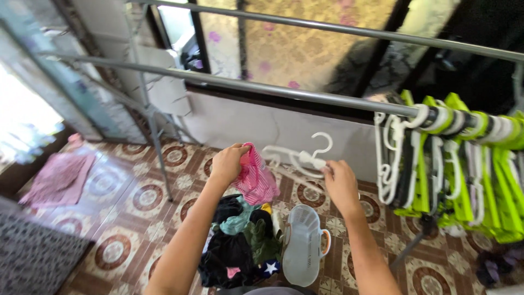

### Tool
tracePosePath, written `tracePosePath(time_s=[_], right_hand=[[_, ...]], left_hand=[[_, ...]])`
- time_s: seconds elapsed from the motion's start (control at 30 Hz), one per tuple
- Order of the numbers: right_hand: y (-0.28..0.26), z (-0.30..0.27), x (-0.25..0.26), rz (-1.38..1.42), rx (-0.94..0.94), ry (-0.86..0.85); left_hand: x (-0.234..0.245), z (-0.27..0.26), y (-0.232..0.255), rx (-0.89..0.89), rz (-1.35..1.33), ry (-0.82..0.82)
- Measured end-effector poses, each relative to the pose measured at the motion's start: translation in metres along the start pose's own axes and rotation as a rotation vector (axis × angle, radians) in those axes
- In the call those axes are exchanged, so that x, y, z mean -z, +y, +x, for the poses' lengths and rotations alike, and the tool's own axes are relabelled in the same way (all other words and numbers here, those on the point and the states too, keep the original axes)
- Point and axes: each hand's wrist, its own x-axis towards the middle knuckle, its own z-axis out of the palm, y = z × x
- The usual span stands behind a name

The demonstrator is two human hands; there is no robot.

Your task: Picking up pieces of clothing from a laundry basket and hanging them on a drying rack using hangers.

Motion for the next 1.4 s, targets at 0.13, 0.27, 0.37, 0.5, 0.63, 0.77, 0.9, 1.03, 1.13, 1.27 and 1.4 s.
tracePosePath(time_s=[0.13,0.27,0.37,0.5,0.63,0.77,0.9,1.03,1.13,1.27,1.4], right_hand=[[-0.063,-0.008,-0.003,0.128,0.101,-0.017],[-0.103,-0.016,-0.022,0.242,0.231,-0.002],[-0.117,-0.015,-0.039,0.236,0.333,0.053],[-0.143,-0.009,-0.042,0.210,0.414,0.100],[-0.159,-0.007,-0.055,0.163,0.478,0.077],[-0.161,-0.012,-0.110,0.189,0.434,-0.043],[-0.157,-0.019,-0.168,0.494,0.362,-0.123],[-0.165,-0.021,-0.184,0.685,0.286,-0.163],[-0.155,-0.019,-0.199,0.768,0.210,-0.171],[-0.162,-0.010,-0.182,0.839,0.109,-0.192],[-0.187,-0.010,-0.138,0.764,0.167,-0.176]], left_hand=[[0.012,-0.016,-0.026,0.058,-0.068,0.008],[0.010,-0.032,-0.049,-0.007,-0.094,0.081],[0.024,-0.042,-0.045,0.033,-0.013,0.031],[0.053,-0.060,-0.032,0.080,0.172,-0.049],[0.061,-0.065,-0.042,0.124,0.159,-0.106],[0.057,-0.066,-0.034,0.118,0.075,-0.159],[0.040,-0.073,-0.041,-0.001,-0.085,0.007],[0.031,-0.076,-0.069,-0.117,-0.551,-0.018],[0.083,-0.089,-0.044,-0.217,-0.536,0.100],[0.100,-0.109,-0.049,-0.146,0.013,0.269],[0.055,-0.111,-0.090,-0.184,0.017,0.430]])
